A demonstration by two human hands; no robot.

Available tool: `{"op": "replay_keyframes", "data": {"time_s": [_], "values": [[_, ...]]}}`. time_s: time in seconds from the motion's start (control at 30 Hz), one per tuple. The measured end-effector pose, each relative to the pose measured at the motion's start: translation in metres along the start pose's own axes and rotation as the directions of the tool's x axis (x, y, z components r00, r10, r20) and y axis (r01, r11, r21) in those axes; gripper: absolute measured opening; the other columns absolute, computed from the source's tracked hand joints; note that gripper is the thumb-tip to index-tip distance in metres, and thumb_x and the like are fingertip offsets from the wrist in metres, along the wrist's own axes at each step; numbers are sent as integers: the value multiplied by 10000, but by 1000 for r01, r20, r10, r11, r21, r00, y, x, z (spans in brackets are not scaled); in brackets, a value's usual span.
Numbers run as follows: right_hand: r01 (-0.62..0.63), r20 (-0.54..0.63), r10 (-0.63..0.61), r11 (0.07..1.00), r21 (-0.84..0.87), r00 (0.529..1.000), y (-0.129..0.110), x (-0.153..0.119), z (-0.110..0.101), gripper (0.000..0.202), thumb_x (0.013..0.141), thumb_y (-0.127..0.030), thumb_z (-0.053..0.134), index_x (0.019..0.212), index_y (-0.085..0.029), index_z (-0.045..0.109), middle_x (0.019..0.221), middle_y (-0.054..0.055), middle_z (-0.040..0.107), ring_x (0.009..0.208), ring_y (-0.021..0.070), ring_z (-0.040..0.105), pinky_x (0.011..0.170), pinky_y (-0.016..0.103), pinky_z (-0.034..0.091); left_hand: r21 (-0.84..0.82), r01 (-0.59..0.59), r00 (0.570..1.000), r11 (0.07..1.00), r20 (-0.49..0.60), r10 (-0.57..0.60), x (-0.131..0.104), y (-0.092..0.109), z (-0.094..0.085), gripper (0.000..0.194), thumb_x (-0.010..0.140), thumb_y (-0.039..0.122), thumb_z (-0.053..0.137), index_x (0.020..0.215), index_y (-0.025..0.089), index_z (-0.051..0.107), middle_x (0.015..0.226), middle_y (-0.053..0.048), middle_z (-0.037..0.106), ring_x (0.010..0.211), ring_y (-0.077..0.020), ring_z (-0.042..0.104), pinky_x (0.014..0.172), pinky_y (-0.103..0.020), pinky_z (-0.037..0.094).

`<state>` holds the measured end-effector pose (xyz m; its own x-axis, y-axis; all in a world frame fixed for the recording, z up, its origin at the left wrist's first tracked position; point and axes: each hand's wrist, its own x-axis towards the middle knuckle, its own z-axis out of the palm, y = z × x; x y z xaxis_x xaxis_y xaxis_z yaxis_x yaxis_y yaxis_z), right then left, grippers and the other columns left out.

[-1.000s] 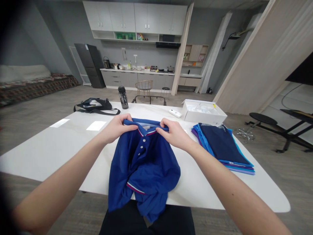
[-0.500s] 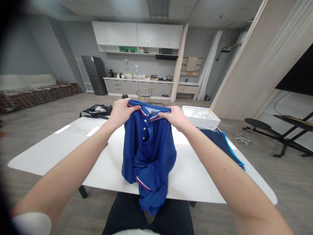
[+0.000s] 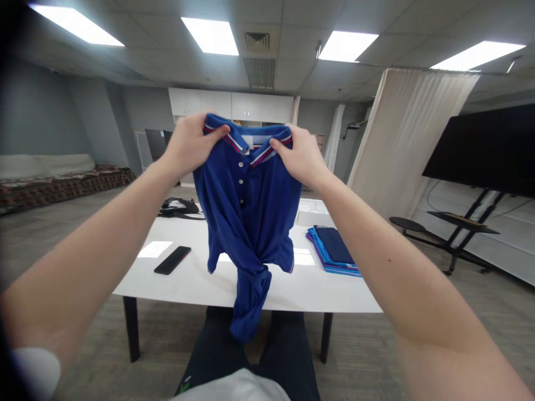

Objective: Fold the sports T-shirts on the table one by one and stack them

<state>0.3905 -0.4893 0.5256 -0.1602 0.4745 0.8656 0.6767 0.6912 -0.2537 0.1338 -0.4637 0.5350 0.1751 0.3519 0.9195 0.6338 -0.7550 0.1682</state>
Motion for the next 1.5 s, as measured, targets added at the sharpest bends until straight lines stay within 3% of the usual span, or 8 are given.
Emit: {"op": "replay_keyframes", "data": {"time_s": [0.23, 0.43, 0.6, 0.83, 0.97, 1.13, 1.37, 1.5], "values": [[227, -63, -250, 941, -253, 966, -66, 43, -72, 232, 986, -467, 611, 963, -236, 630, 1013, 63, 683, 1096, 268, 587, 975, 402, 464, 222, -192, 977, 956, -47, 207, 65, 60, -72, 251, 928, 476, 609, 897, 230, 648, 934, -31, 662, 1086, -284, 629, 1045, -541, 432], [250, 4, -265, 904, -346, 964, -31, 74, -52, 277, 979, -532, 593, 1056, -266, 610, 1051, 68, 682, 1148, 287, 549, 1007, 428, 430, 312, -205, 979, 928, 56, 198, 95, 20, -47, 408, 935, 549, 528, 984, 172, 673, 948, -24, 638, 1189, -344, 615, 1032, -577, 396], [186, 114, -153, 904, -385, 982, 55, 65, 18, 378, 1009, -526, 525, 1065, -164, 619, 1082, 92, 691, 1078, 282, 608, 955, 412, 428, 198, -124, 974, 972, 214, 81, 78, -60, 37, 278, 909, 455, 645, 918, 178, 659, 918, -41, 661, 1084, -293, 652, 1021, -439, 432], [50, 278, 92, 884, -465, 956, 219, 37, 141, 400, 988, -535, 535, 1116, -168, 632, 1083, 134, 711, 1073, 340, 620, 892, 420, 440, 153, 97, 900, 983, 407, -152, 21, -202, 208, 386, 887, 529, 659, 1062, 186, 646, 1024, -107, 690, 1097, -302, 626, 975, -384, 443], [-10, 370, 276, 813, -583, 887, 327, 18, 236, 451, 1003, -572, 464, 1162, -183, 628, 1064, 159, 723, 1036, 340, 641, 853, 391, 439, 254, 159, 824, 954, 498, -270, -20, -288, 315, 455, 918, 608, 574, 1122, 206, 636, 1061, -129, 699, 1077, -313, 642, 937, -377, 457], [-84, 509, 465, 792, -604, 725, 434, -33, 361, 476, 1005, -595, 435, 1211, -207, 619, 1098, 166, 729, 1016, 320, 664, 830, 358, 446, 339, 258, 667, 905, 616, -420, -99, -390, 426, 477, 930, 622, 539, 1140, 206, 642, 1112, -154, 703, 1054, -320, 659, 886, -369, 474], [-182, 635, 549, 815, -550, 544, 500, -110, 465, 481, 999, -599, 454, 1219, -201, 611, 1119, 169, 724, 1031, 293, 665, 834, 335, 460, 367, 399, 484, 841, 694, -532, -212, -466, 500, 453, 914, 614, 566, 1085, 207, 666, 1075, -134, 728, 1025, -278, 671, 872, -340, 488], [-337, 571, 577, 812, -476, 583, 512, -139, 467, 494, 986, -580, 503, 1281, -192, 584, 1212, 153, 688, 1101, 282, 638, 883, 340, 467, 322, 521, 442, 791, 690, -573, -241, -475, 492, 531, 909, 661, 519, 1105, 193, 675, 1107, -136, 729, 1036, -280, 669, 890, -344, 488]]}}
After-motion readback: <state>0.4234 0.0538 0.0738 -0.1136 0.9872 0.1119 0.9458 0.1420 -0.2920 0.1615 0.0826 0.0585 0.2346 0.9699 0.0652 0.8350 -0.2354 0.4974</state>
